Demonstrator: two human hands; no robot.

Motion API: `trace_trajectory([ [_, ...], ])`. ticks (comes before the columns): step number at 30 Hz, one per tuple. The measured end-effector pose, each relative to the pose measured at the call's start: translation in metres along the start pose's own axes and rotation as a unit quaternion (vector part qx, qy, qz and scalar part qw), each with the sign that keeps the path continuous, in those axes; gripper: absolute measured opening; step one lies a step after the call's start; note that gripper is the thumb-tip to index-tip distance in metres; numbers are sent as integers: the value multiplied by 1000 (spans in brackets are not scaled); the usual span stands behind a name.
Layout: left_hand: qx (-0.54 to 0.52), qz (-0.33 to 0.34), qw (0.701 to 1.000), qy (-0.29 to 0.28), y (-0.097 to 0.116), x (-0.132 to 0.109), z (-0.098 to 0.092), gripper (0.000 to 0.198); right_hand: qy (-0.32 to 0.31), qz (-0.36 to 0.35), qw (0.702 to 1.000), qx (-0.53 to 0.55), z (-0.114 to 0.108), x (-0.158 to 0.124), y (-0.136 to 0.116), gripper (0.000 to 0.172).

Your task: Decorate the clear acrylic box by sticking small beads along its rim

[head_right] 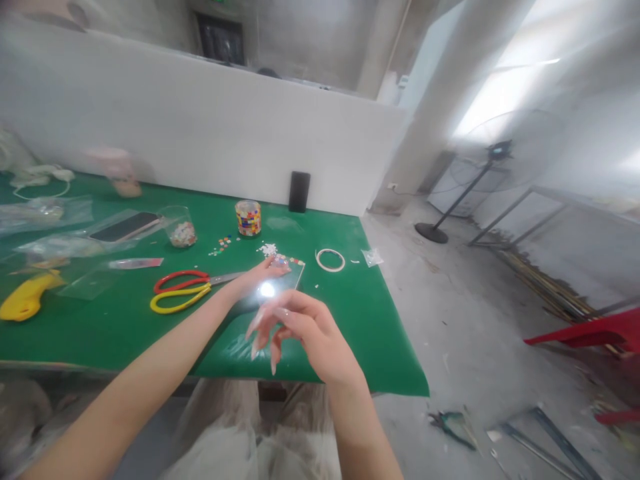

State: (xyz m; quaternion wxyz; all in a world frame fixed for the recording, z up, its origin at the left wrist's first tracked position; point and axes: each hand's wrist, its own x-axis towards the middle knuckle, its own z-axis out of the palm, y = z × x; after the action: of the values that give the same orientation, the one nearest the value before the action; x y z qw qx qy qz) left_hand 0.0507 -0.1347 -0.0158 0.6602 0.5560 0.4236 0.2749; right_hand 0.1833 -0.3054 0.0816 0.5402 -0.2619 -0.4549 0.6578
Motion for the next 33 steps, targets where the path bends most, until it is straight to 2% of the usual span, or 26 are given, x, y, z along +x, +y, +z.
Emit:
trace_trajectory([
  [4, -9, 3, 1000, -3, -3, 4, 0, 36, 19, 12, 999, 28, 2, -5, 7, 27],
  [12, -5, 17, 1000, -7, -5, 6, 3, 34, 72, 20, 997, 1, -5, -20, 16, 37],
  [20, 6, 16, 1000, 6, -2, 4, 6, 35, 82, 31, 996, 15, -6, -19, 18, 35],
  [28, 19, 9, 1000, 13, -1, 5, 5, 34, 75, 32, 996, 45, -6, -18, 19, 25],
  [33, 23, 6, 1000, 20, -2, 5, 6, 35, 74, 48, 995, 51, -1, -18, 20, 28],
])
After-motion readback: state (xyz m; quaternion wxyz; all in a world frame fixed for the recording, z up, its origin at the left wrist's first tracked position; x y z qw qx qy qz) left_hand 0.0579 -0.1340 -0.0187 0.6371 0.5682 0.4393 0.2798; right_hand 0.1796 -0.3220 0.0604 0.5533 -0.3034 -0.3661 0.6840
